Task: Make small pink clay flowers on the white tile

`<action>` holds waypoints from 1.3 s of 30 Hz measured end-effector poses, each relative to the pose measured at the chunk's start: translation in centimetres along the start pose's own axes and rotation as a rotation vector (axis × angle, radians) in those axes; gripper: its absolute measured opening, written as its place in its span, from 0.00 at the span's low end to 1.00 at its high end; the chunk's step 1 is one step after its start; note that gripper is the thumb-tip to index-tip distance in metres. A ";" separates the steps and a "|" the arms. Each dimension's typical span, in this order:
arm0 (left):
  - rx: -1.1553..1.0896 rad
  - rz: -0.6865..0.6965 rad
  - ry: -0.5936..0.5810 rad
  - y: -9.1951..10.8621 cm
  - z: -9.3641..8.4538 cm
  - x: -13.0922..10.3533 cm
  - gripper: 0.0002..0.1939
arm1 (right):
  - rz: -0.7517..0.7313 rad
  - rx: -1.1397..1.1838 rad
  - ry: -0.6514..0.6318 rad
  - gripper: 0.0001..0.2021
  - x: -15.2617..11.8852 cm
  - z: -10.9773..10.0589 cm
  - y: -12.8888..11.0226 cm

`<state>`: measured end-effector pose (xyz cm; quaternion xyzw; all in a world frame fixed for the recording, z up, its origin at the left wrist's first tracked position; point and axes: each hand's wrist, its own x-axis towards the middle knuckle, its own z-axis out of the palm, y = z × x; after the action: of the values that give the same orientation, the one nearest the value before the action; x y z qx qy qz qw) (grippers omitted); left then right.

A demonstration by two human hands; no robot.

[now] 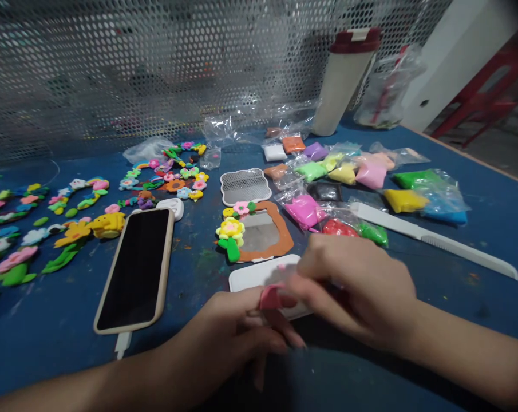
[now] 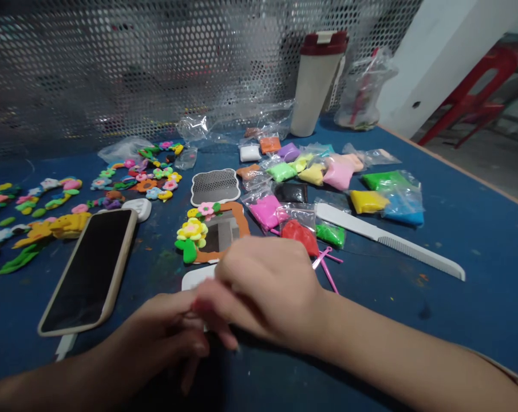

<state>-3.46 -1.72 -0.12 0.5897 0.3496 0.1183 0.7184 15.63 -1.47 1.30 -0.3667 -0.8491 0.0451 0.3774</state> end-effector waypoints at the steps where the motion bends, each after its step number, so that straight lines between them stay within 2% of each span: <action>1: -0.010 0.020 0.010 0.1 0.0 0.1 0.03 | -0.084 0.053 -0.039 0.17 -0.1 0.1 -0.1; 3: -0.017 0.052 0.024 0.2 0.0 0.2 0.02 | -0.216 0.110 -0.115 0.17 -0.4 0.8 -0.2; 5: -0.019 0.059 0.012 0.2 0.0 0.2 0.04 | -0.240 0.090 -0.105 0.16 -0.6 1.6 -0.1; 8: -0.035 0.035 -0.028 0.1 0.1 0.1 0.05 | -0.046 -0.007 -0.071 0.15 -0.7 2.3 0.2; 10: -0.008 0.024 -0.033 0.0 0.1 -0.1 0.06 | 0.041 -0.040 -0.113 0.17 -0.6 2.2 0.2; 13: 0.115 0.018 -0.019 0.0 0.1 -0.3 0.14 | -0.073 -0.040 -0.221 0.17 -0.5 1.8 0.0; 16: 0.202 0.031 0.003 0.0 0.1 -0.4 0.22 | -0.197 -0.052 -0.202 0.13 -0.5 1.4 -0.3; 18: 0.211 0.060 0.027 0.0 0.1 -0.4 0.24 | -0.207 -0.040 -0.165 0.12 -0.6 1.3 -0.3; 20: 0.229 0.090 0.050 0.0 0.1 -0.5 0.25 | -0.183 0.020 -0.180 0.14 -0.7 1.2 -0.4; 24: 0.287 0.089 0.048 0.6 -0.1 -0.7 0.25 | -0.088 0.190 -0.266 0.16 -0.6 1.0 -0.5; 26: 0.278 0.057 0.003 1.1 -0.2 -0.9 0.24 | -0.002 0.205 -0.249 0.16 -0.4 1.0 -0.4; 31: 0.312 0.021 0.008 1.0 -0.1 -0.8 0.22 | 0.418 0.181 -0.065 0.14 0.2 0.7 0.2; 33: 0.259 0.012 0.016 0.5 -0.1 -0.6 0.21 | 0.481 0.155 0.047 0.12 0.3 0.5 0.3; 35: 0.176 0.019 0.035 0.0 -0.1 -0.4 0.19 | 0.444 0.168 0.106 0.11 0.3 0.3 0.2; 36: 0.138 0.029 0.039 -0.2 -0.1 -0.2 0.17 | 0.399 0.216 0.087 0.11 0.2 0.2 0.1; 39: 0.079 0.069 0.042 -0.3 -0.2 0.0 0.11 | 0.219 0.481 -0.172 0.09 0.0 0.1 -0.4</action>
<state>-3.65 -1.63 -0.44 0.6268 0.3487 0.1415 0.6823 15.29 -1.75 1.35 -0.3510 -0.7981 0.3170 0.3732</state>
